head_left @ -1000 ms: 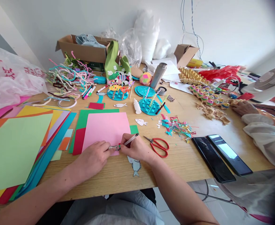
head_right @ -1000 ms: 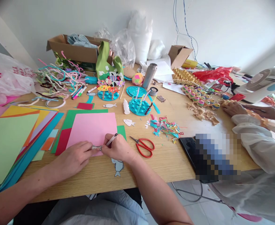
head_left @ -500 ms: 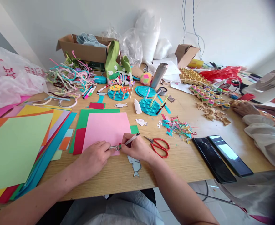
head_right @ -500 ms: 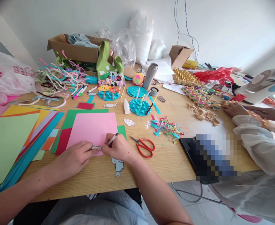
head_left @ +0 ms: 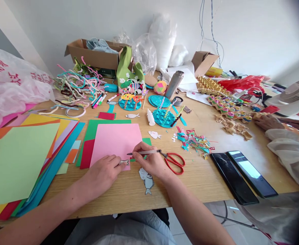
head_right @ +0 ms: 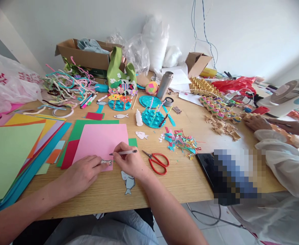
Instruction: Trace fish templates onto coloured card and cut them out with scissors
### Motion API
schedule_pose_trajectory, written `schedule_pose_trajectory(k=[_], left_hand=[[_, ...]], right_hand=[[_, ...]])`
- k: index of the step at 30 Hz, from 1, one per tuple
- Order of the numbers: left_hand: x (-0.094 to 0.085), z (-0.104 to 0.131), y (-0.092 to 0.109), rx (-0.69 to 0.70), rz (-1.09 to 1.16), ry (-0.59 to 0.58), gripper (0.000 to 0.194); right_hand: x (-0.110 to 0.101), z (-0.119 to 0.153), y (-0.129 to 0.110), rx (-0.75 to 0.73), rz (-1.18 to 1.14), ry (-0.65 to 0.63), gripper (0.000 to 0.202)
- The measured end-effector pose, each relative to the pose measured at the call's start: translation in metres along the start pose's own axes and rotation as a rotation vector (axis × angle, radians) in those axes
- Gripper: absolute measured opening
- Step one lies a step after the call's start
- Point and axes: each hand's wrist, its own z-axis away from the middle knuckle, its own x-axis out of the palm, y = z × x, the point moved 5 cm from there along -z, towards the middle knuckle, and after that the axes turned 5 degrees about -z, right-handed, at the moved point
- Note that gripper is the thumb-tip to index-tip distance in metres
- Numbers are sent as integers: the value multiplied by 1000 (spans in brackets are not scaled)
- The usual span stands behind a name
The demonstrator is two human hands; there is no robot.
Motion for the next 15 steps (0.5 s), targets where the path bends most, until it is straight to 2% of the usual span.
schedule_pose_trajectory(k=[5,10,15], left_hand=[[1,3,5,-20,-42,73,27],[-1,7,15,-112,-50,104,23],[10,20,36,-329,-112,154,45]], right_hand=[[7,2,-10,-138,175,-95,13],[15,4,-7,-175,278,-151,14],[18,6,-6,-200,338,-179,15]])
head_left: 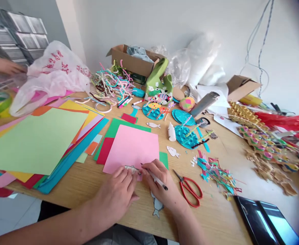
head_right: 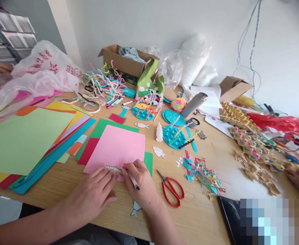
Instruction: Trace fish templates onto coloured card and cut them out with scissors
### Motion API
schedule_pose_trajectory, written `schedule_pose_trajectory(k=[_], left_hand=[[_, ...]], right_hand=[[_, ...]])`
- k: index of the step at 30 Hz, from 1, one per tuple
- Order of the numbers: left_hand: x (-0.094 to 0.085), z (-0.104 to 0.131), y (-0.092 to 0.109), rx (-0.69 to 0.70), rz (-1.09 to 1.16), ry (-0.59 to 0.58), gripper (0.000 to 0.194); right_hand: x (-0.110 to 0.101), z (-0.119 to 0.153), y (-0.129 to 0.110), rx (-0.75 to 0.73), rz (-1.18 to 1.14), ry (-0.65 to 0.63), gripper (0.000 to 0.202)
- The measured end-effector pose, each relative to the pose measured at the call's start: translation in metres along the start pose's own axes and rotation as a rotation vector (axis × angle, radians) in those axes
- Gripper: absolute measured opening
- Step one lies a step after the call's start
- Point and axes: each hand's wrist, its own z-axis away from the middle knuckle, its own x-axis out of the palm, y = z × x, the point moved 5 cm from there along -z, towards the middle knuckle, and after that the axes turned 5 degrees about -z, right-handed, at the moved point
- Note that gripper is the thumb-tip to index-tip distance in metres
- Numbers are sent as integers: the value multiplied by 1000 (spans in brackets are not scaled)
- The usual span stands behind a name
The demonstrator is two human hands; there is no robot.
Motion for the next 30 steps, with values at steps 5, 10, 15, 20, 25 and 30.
schedule_pose_trajectory(k=[5,10,15,20,25,30], left_hand=[[10,18,14,-106,-47,-62,55],[9,20,13,-87,-72,-3,54],[12,21,14,-89,-66,9,52],[18,24,14,-118,-7,-30,51],[10,24,7,-114,10,95,46],[2,25,1,-136,47,183,43]], right_hand=[[2,-1,-2,-9,57,-29,15],[1,-5,-4,-4,50,-47,14],[-1,-10,-10,18,33,-84,16],[-6,-20,-14,43,-27,-29,15],[-10,-22,-15,15,12,-28,21],[2,-9,-16,-35,160,-58,26]])
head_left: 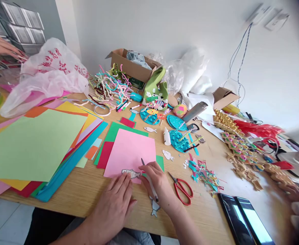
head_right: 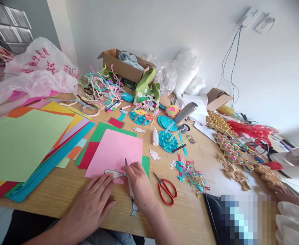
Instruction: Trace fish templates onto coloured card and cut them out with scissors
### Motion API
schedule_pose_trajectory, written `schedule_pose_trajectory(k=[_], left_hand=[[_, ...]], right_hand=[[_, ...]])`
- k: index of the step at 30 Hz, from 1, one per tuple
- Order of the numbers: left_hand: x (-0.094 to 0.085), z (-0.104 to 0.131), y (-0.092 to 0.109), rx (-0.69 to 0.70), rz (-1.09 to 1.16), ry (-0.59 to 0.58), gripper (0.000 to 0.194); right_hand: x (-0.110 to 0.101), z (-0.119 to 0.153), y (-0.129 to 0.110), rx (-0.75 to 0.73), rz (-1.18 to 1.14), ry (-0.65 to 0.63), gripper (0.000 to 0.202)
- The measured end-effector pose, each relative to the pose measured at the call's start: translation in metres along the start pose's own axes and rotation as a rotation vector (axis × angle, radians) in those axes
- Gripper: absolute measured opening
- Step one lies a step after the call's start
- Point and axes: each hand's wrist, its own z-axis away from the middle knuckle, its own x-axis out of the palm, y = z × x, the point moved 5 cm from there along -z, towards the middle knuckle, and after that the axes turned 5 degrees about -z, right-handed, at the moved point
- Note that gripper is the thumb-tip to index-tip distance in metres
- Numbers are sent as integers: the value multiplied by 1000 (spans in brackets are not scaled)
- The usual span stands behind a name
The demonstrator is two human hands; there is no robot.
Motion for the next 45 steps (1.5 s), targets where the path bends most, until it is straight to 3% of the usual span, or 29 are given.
schedule_pose_trajectory(k=[6,13,16,19,22,25,30,34,41,45], left_hand=[[-1,2,-2,17,12,-40,45],[-6,1,-9,5,98,-52,46],[-15,1,-18,-100,277,2,49],[-23,4,-32,-293,489,121,51],[-20,11,-43,-475,637,183,50],[-14,12,-49,-554,693,166,48],[-28,-18,-59,-450,580,192,47],[-35,-49,-57,-285,600,105,16],[-13,-62,-57,-367,740,-28,17],[-11,-66,-66,-453,858,-90,13]], right_hand=[[14,9,-4,-9,123,-20,22],[17,10,0,4,40,-24,24],[15,9,4,37,-50,10,23],[6,7,12,114,-221,85,19],[-7,5,27,251,-370,184,15],[-17,1,32,289,-420,205,16],[-23,-13,10,106,-369,25,20],[-21,-17,1,39,-328,-29,23],[-18,-10,17,70,-390,62,16],[-30,-7,24,27,-340,281,14]])
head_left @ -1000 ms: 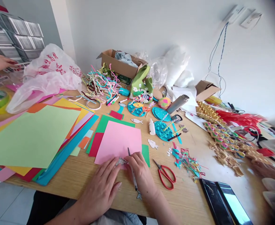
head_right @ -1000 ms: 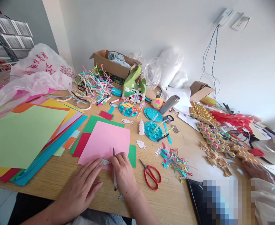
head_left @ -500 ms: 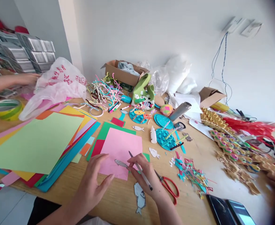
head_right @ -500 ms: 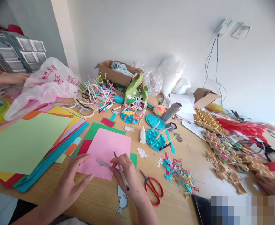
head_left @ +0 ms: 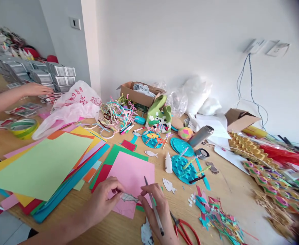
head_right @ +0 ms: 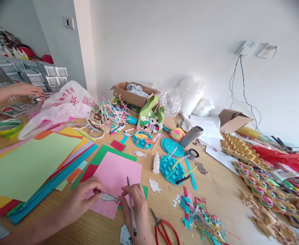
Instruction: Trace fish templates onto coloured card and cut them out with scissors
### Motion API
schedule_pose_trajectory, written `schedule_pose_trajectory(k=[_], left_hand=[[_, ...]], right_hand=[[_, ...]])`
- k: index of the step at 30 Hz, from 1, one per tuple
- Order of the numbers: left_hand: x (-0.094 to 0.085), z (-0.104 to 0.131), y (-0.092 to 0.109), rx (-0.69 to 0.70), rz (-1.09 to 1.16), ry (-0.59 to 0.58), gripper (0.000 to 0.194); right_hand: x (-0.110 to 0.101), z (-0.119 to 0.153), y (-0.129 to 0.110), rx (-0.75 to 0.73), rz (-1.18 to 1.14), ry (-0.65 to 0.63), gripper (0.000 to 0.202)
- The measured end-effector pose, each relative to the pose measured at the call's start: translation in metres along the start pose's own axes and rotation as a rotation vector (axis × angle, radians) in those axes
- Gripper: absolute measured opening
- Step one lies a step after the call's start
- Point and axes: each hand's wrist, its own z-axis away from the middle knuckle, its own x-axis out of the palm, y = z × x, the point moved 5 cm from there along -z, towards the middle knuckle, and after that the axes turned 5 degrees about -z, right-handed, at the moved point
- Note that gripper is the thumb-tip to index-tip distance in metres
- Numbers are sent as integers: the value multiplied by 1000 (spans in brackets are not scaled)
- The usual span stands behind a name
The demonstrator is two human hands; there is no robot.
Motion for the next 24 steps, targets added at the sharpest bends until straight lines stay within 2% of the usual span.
schedule_pose_trajectory(k=[2,4,7,12,15,19,24], left_hand=[[-7,-7,-1,-64,45,-13,12],[-13,-21,0,-121,76,-27,13],[-10,-64,3,-142,92,-72,14],[28,-156,-7,-226,44,-150,16],[54,-193,-21,-296,1,-190,29],[75,-218,-39,-363,-53,-198,36],[83,-232,-55,-409,-132,-173,36]], right_hand=[[-14,3,2,-43,29,219,10],[-30,9,7,-25,40,462,4],[-45,20,14,40,10,719,8],[-55,24,14,-48,53,850,6],[-64,27,17,-82,141,914,7],[-78,33,25,5,180,1020,13],[-89,37,24,9,162,1081,11]])
